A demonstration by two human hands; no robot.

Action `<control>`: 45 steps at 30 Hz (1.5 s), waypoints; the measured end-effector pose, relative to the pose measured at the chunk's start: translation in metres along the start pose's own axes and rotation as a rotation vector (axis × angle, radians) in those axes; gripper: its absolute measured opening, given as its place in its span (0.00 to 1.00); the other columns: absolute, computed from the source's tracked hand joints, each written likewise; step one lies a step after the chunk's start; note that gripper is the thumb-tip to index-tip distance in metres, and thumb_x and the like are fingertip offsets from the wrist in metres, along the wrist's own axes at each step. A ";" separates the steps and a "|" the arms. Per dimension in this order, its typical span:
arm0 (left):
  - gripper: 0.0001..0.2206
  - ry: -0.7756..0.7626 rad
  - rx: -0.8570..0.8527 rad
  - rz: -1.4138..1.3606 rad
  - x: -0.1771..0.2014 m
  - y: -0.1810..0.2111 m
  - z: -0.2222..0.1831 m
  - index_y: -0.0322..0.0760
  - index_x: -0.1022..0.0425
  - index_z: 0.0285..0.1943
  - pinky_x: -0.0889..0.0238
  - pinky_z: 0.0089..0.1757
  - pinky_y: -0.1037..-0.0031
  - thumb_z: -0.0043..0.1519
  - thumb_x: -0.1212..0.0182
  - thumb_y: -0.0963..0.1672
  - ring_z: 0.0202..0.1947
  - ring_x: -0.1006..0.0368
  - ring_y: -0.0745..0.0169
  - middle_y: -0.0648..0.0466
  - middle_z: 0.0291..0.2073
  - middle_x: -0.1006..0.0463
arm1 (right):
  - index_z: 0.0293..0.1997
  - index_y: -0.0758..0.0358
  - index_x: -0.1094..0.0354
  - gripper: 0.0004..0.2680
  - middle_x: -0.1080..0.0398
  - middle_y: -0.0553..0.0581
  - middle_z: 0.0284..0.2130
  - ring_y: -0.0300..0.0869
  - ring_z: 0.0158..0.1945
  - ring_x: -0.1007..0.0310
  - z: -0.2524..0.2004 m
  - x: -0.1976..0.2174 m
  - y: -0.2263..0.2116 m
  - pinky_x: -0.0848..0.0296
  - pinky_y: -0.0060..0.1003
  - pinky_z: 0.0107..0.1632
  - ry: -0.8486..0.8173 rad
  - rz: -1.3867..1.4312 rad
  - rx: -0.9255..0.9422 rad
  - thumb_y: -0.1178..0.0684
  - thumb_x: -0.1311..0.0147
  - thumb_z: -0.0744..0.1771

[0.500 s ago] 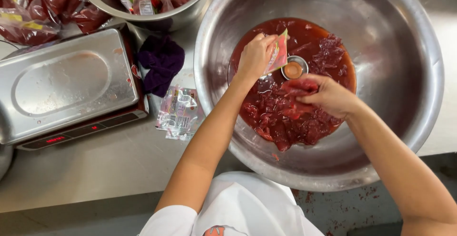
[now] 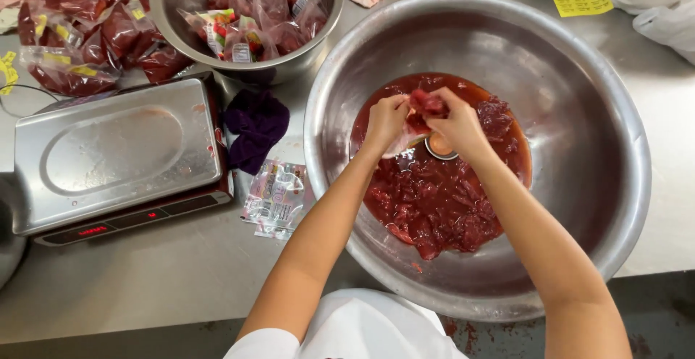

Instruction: Filling small plastic bags with raw meat and weighing them on a digital scale in a food processing facility.

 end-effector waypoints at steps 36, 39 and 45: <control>0.10 0.466 -0.071 -0.132 0.070 0.037 -0.013 0.47 0.20 0.44 0.28 0.44 0.60 0.63 0.45 0.50 0.42 0.23 0.45 0.48 0.33 0.20 | 0.54 0.64 0.38 0.20 0.34 0.63 0.39 0.55 0.41 0.28 -0.012 -0.155 0.144 0.21 0.49 0.34 -0.157 -0.966 0.259 0.48 0.41 0.60; 0.10 0.431 -0.083 -0.100 0.062 0.024 -0.005 0.51 0.20 0.43 0.28 0.43 0.64 0.63 0.46 0.51 0.40 0.22 0.50 0.53 0.31 0.20 | 0.53 0.60 0.35 0.14 0.35 0.61 0.40 0.55 0.38 0.25 -0.029 -0.156 0.170 0.21 0.47 0.34 -0.264 -0.964 0.308 0.57 0.47 0.62; 0.10 0.396 -0.134 -0.008 0.051 0.005 0.002 0.53 0.21 0.41 0.28 0.41 0.65 0.63 0.46 0.52 0.39 0.23 0.52 0.55 0.29 0.21 | 0.51 0.53 0.32 0.12 0.27 0.59 0.42 0.56 0.46 0.25 -0.030 -0.099 0.133 0.25 0.49 0.48 -0.316 -0.567 0.174 0.56 0.46 0.63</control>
Point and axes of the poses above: each hand's wrist, its own z-axis towards the middle knuckle, its own x-axis out of the back of the hand, y = z × x, the point moved 2 cm from there along z, towards the middle knuckle
